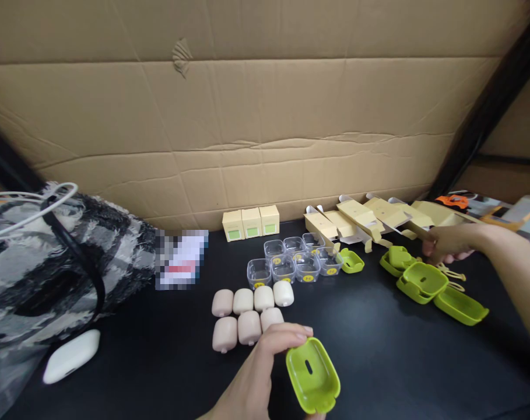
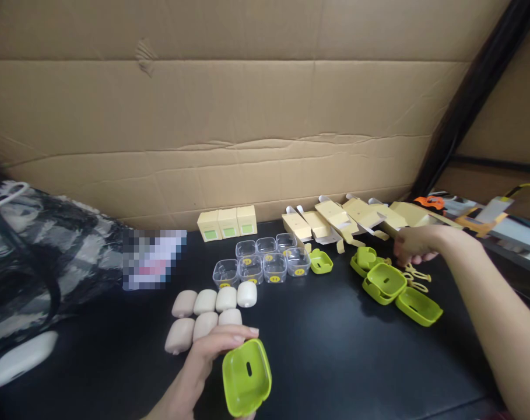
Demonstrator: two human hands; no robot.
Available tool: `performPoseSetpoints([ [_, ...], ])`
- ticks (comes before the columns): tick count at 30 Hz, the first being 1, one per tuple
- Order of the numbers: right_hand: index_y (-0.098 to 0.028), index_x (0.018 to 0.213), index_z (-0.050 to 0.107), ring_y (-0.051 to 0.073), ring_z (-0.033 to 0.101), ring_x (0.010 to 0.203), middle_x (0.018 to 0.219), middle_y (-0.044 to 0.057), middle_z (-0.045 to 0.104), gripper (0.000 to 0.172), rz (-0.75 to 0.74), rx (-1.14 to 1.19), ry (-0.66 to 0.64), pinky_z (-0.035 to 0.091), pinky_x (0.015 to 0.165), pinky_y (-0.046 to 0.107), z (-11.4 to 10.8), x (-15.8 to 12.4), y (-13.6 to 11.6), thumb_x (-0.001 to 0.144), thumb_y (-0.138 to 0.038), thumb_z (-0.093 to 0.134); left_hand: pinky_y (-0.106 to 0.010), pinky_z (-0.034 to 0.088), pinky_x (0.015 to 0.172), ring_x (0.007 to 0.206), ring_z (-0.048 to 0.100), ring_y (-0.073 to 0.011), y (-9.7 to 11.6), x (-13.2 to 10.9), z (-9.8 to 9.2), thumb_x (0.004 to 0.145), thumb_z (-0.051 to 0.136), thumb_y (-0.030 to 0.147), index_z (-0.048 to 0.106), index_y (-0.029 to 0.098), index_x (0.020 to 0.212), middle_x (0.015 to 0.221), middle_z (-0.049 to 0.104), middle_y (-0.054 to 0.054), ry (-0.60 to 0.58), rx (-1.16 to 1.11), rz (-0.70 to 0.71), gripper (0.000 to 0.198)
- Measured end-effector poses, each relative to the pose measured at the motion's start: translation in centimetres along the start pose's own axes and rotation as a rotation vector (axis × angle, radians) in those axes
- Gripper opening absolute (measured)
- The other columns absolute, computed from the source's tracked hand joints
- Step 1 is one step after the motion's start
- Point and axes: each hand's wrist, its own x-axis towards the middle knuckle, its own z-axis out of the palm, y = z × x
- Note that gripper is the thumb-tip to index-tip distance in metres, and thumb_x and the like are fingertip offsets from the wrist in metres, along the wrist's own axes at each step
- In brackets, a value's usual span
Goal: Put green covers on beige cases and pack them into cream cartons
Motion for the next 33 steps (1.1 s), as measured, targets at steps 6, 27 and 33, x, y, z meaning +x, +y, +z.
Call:
performPoseSetpoints([
  [6,-0.017,0.107,0.062,0.015,0.063,0.089,0.108,0.006,0.063,0.019,0.131,-0.07,-0.247,0.054,0.076,0.033,-1.6,0.6,-1.7,0.097,-0.028,0.048,-0.025,0.046,0.1,0.116,0.059,-0.0205,-0.8,0.0,-0.4,0.07,0.069,0.008,0.035,0.028,0.133,0.127,0.057,-0.008,0.004,0.036,0.093,0.075],
  [27,-0.014,0.09,0.067,0.011,0.067,0.067,0.076,0.003,0.071,0.022,-0.313,1.045,-1.092,0.053,0.064,0.021,7.8,-18.1,-12.4,0.077,-0.031,0.074,-0.037,0.048,0.099,0.114,0.055,-0.0232,1.4,2.5,-2.7,0.078,0.063,0.01,0.035,0.026,0.13,0.119,0.057,-0.009,0.112,0.389,0.11,0.062],
  [33,-0.015,0.094,0.067,0.012,0.065,0.074,0.086,0.005,0.071,0.019,-0.457,0.965,-1.003,0.053,0.072,0.024,7.2,-19.4,-12.7,0.081,-0.029,0.069,-0.03,0.05,0.096,0.112,0.059,-0.0207,1.0,2.4,-2.6,0.08,0.064,0.009,0.049,0.024,0.113,0.118,0.059,-0.009,0.054,0.422,0.164,0.04],
])
